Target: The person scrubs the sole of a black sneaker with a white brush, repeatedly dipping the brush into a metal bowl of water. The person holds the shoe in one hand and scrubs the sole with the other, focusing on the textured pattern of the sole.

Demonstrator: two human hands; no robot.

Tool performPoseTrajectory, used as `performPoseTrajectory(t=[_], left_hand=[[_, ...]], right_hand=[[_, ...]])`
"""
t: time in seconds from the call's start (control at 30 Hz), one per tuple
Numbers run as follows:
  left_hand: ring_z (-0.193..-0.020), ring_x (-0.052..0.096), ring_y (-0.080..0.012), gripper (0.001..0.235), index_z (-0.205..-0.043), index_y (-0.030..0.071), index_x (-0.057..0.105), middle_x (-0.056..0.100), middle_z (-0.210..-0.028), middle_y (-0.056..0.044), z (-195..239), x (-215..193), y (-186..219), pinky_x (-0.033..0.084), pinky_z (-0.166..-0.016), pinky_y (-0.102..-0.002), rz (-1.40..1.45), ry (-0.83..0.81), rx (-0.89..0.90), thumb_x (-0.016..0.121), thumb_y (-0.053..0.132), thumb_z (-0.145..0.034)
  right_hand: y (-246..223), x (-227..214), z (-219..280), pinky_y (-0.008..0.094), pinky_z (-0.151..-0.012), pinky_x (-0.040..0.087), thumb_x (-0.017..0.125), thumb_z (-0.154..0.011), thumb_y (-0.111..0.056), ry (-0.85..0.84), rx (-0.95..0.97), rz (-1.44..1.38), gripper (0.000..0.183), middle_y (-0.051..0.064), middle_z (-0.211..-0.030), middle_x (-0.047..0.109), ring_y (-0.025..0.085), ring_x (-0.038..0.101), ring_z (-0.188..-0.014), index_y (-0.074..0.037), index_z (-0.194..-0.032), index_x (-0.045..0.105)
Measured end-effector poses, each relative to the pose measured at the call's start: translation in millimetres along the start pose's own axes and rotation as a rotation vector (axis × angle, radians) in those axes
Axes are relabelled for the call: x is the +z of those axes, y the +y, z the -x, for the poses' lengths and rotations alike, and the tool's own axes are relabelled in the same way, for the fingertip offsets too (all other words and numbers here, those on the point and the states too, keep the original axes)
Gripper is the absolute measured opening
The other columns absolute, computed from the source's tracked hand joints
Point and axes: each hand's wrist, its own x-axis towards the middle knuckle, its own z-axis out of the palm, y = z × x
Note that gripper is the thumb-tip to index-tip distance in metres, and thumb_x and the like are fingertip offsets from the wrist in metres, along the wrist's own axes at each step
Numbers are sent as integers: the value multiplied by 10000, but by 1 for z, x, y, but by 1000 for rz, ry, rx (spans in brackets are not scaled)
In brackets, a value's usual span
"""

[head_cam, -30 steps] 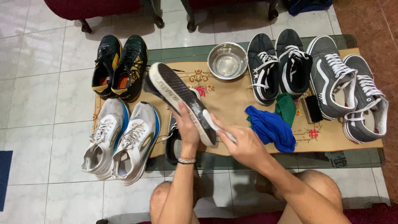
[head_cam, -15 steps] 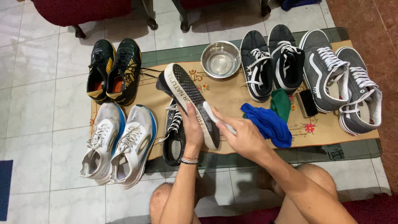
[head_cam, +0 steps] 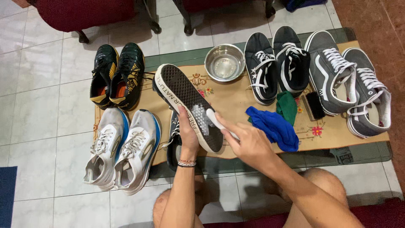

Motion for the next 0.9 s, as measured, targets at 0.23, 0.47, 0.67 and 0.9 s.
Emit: performPoseTrajectory(t=[0.23, 0.47, 0.67, 0.9], left_hand=[[-1610, 468, -392, 891, -1797, 53, 375, 489, -1765, -232, -19, -34, -63, 164, -1411, -613, -62, -54, 0, 357, 689, -1174], [-1646, 409, -330, 720, -1781, 49, 405, 449, -1788, -209, -21, -47, -84, 204, -1421, -576, -42, -57, 123, 418, 522, -1239], [-1634, 413, -360, 719, -1749, -3, 430, 445, -1775, -256, -22, -41, -63, 223, -1411, -583, 4, -55, 148, 434, 507, -1243], [-1476, 588, -229, 701, -1713, 56, 543, 641, -1635, -163, -27, -56, -103, 378, -1345, -536, 40, -75, 124, 386, 533, -1225]], right_hand=[[15, -4, -5, 585, -789, 669, 596, -1119, -462, 12, 31, 86, 487, 156, -920, 817, 436, 821, -932, -489, -1599, 679], [13, -4, -2, 542, -669, 648, 642, -1116, -427, 167, -44, 147, 486, 116, -775, 691, 384, 783, -775, -481, -1595, 695], [4, -12, -4, 517, -649, 640, 633, -1116, -432, 215, -48, 177, 498, 82, -743, 637, 364, 757, -726, -517, -1605, 680], [11, -2, 3, 526, -610, 626, 656, -1109, -415, 231, -31, 169, 470, 89, -707, 618, 380, 745, -685, -498, -1567, 719]])
